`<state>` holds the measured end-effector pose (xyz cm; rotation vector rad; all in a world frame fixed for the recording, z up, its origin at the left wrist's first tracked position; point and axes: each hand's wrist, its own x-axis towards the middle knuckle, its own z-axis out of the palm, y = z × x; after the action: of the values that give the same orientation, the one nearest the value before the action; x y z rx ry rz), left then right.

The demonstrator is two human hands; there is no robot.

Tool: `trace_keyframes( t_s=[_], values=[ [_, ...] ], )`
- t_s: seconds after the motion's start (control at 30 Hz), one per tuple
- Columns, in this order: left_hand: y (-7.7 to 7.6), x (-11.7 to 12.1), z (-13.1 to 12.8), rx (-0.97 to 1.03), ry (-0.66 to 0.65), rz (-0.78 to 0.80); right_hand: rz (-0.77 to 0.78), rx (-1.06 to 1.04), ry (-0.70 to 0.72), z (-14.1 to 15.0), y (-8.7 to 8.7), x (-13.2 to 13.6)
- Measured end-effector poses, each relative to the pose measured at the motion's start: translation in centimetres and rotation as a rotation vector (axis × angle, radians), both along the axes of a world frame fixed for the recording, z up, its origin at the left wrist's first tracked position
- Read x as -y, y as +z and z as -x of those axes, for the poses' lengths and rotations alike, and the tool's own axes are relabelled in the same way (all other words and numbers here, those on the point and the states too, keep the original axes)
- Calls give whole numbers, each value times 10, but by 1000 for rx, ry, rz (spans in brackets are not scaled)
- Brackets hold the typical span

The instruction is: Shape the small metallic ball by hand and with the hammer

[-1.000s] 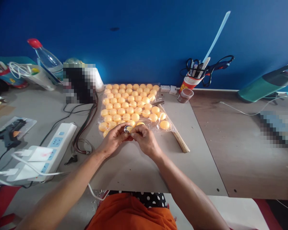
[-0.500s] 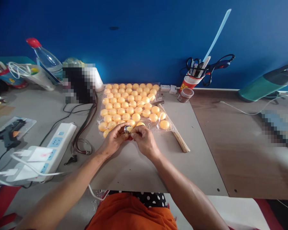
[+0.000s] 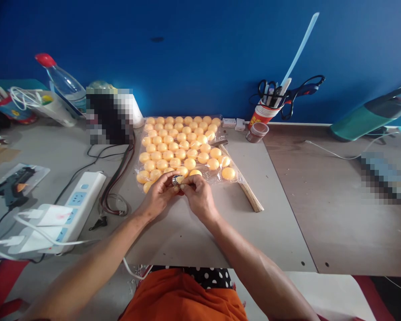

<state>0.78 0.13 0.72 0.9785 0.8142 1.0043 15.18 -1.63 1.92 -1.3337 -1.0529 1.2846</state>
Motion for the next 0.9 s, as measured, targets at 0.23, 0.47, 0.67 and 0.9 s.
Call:
trace_keyframes(
  t_s=[0.23,0.47,0.67,0.9],
  values=[
    [4,1,2,-10,-11,42,43,-167,-5,-1,-1,-4],
    [6,0,4,43,-23,130,47,-191,45,-3,1,-5],
    [7,-2,6,117,-13,189,50,-142,66,-5,1,-4],
    [12,-1,5,162,-57,240,23,-59,52,-6,3,-5]
  ],
)
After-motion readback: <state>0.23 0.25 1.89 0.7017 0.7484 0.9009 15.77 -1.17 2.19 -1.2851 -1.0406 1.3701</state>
